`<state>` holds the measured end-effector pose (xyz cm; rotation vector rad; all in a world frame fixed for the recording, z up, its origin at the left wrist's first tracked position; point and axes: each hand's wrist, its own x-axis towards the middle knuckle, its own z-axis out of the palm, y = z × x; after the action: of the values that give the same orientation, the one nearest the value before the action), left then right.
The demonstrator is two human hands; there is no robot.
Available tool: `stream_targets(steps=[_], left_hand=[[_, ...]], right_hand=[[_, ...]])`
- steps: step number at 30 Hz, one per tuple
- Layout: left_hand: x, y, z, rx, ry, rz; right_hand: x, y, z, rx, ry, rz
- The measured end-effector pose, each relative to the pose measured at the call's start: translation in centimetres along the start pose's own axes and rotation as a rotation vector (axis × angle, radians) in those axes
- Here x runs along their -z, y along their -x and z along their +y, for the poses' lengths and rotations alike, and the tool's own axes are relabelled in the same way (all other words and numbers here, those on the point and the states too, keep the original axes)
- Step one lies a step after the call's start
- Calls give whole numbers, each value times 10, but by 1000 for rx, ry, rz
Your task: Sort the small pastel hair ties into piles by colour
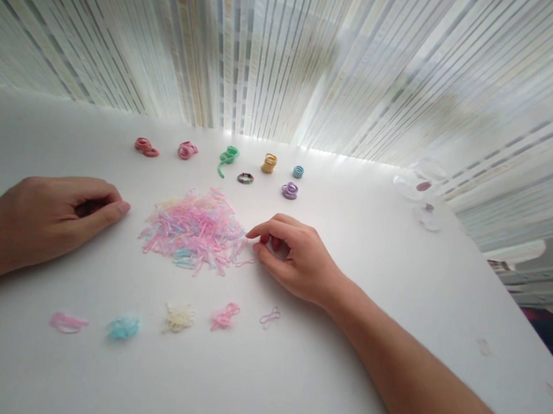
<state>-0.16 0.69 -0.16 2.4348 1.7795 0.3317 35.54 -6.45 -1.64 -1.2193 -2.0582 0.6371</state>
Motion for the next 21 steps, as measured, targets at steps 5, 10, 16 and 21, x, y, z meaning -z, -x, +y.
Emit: stream_targets(steps=[5, 10, 16, 21], left_hand=[[-1, 0, 0, 4, -3, 3], [0, 0, -1, 13, 1, -7], [1, 0, -1, 11, -1, -4], [-1, 0, 0, 2, -7, -5]], right_hand=[[0, -2, -1, 32, 59, -24], [1, -2, -3, 45, 93, -41], [2, -1, -1, 31, 79, -39], [2, -1, -2, 33, 73, -38]])
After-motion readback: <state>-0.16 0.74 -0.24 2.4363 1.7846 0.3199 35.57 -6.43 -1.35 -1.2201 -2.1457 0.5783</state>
